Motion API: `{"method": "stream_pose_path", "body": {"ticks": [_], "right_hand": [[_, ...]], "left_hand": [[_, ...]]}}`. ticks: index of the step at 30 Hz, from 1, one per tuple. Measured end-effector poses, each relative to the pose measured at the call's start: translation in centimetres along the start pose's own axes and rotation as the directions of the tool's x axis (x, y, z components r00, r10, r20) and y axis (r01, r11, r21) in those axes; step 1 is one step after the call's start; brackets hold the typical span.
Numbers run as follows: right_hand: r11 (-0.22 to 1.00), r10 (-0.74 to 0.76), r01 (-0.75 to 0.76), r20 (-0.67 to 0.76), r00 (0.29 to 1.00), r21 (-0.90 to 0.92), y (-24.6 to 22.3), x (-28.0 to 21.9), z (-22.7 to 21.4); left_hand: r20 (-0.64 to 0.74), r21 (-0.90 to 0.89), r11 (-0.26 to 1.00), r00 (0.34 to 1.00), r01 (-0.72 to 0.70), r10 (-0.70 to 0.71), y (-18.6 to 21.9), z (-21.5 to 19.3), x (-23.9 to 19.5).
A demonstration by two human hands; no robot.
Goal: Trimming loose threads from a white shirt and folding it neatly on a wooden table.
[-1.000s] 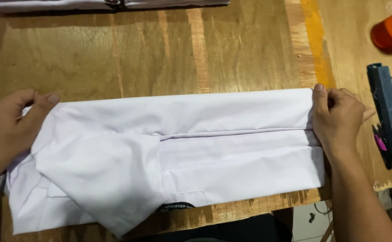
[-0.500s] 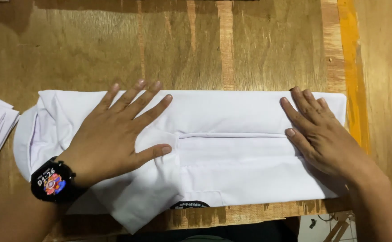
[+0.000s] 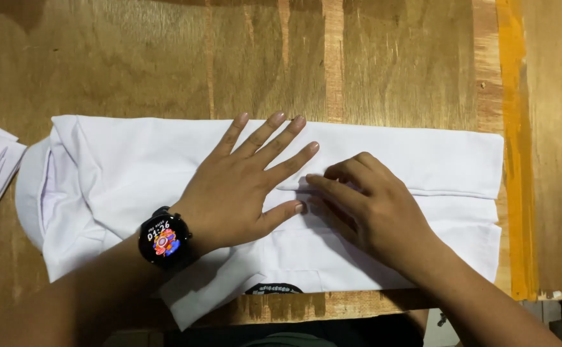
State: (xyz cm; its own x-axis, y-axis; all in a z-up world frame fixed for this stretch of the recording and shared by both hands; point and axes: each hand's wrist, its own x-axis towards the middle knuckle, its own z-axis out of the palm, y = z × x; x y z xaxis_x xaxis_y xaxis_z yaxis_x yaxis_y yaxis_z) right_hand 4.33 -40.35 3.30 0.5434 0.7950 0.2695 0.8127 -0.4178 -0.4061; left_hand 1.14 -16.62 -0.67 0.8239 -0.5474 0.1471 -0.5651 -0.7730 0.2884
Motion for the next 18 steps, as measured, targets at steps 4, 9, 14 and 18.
{"method": "stream_pose_path", "body": {"ticks": [4,9,14,18], "right_hand": [[1.0,-0.012,0.012,-0.019,1.0,0.002,0.4,0.6,1.1],[0.996,0.068,-0.063,-0.095,0.993,0.055,0.5,0.3,2.0],[0.935,0.256,-0.221,-0.096,0.962,0.276,0.3,0.3,1.2],[0.87,0.38,-0.34,-0.048,0.924,0.357,0.6,0.0,0.1]], "left_hand": [[-0.026,0.007,0.999,0.999,0.034,-0.034,-0.1,0.5,0.1],[0.004,0.014,0.999,0.999,0.04,-0.041,-0.1,0.3,0.1],[0.012,-0.005,1.0,0.999,0.031,-0.031,-0.1,0.3,0.1],[0.0,0.006,1.0,1.0,0.024,-0.024,-0.1,0.3,0.1]]}}
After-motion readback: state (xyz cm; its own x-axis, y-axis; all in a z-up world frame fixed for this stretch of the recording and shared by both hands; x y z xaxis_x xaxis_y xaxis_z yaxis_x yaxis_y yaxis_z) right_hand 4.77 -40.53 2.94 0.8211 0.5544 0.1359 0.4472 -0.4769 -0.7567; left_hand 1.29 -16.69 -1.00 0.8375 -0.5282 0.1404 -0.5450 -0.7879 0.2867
